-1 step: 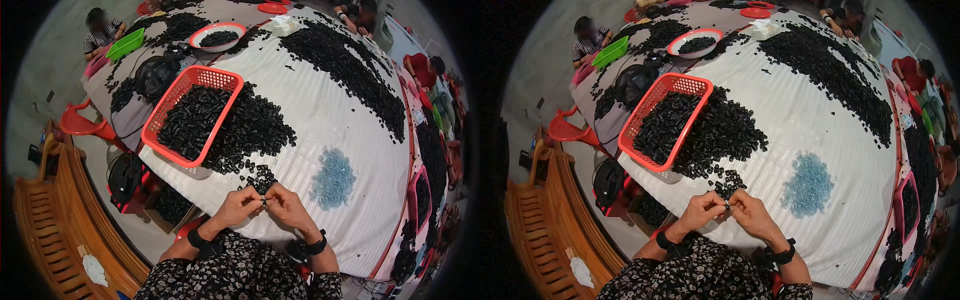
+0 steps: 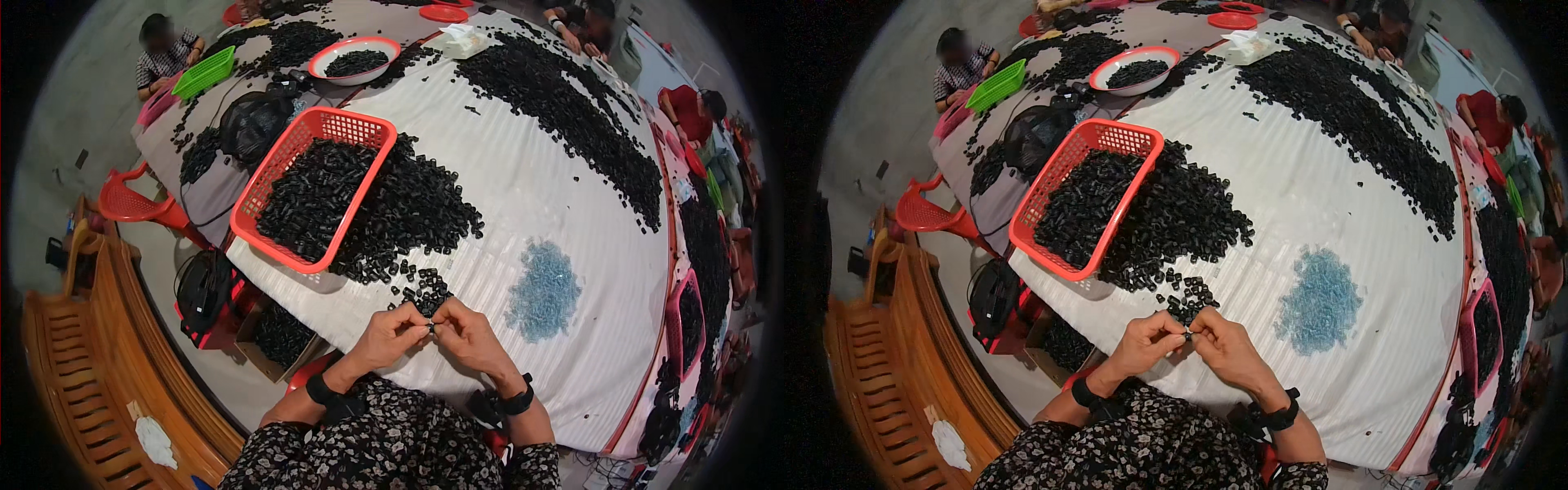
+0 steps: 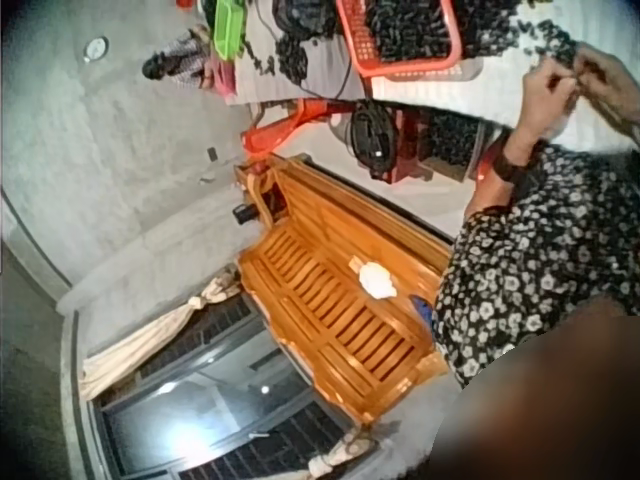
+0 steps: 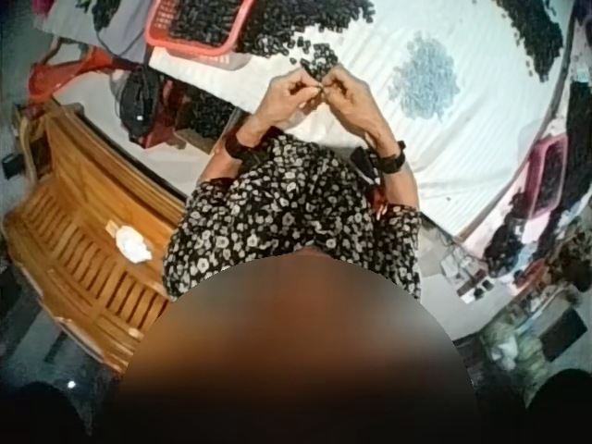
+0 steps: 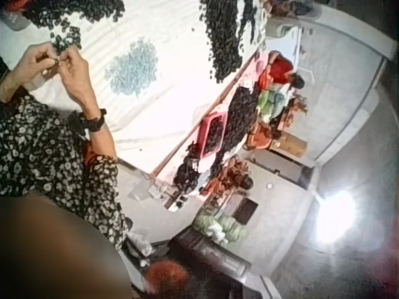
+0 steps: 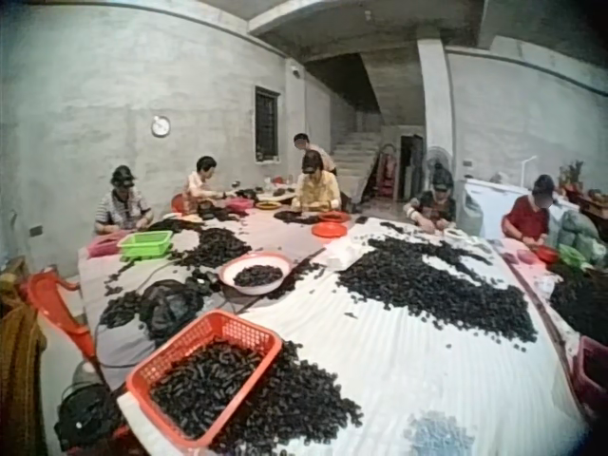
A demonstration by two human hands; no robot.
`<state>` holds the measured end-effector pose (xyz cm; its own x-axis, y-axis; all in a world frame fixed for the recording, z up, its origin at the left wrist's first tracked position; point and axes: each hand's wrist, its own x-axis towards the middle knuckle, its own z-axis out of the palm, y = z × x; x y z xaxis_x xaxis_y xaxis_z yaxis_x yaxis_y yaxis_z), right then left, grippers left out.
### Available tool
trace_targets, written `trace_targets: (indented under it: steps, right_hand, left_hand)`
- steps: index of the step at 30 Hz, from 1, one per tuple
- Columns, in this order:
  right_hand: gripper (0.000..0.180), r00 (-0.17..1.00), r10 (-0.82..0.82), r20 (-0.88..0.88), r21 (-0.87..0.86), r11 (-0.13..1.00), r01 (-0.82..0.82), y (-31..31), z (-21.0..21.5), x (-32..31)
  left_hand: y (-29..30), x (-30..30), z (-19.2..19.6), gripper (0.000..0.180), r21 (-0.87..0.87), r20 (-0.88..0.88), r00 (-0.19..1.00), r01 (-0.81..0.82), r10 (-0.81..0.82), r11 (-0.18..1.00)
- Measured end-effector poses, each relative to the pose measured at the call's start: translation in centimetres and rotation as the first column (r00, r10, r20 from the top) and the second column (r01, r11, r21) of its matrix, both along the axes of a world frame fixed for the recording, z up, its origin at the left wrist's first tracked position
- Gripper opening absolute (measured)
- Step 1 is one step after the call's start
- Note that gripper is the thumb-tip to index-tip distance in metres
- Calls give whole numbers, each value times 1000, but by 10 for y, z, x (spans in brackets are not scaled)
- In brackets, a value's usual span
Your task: Sorting small black plastic shoe components on a large work table.
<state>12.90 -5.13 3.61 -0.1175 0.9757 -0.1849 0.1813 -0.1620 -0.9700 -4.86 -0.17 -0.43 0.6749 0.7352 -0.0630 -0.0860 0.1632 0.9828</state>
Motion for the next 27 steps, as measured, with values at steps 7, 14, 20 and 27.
trace_targets:
  steps: [7, 14, 20, 27]
  right_hand:
    - [19, 812, -130, 570, 484, 851, -203, -9, -11, -24]
    - [29, 727, -238, 644, 526, 828, -195, -9, -21, -36]
    - [23, 660, -373, 652, 599, 787, -147, -2, -35, -41]
    - [21, 656, -357, 665, 588, 791, -166, -2, -41, -42]
  left_hand:
    - [-10, 13, -5, 8, 93, -92, 956, -269, 278, 959]
    - [-14, 18, -5, 13, 140, -142, 932, -314, 333, 939]
    - [-20, 26, -4, 14, 238, -148, 852, -463, 503, 854]
    - [-19, 25, -8, 16, 201, -200, 853, -445, 482, 873]
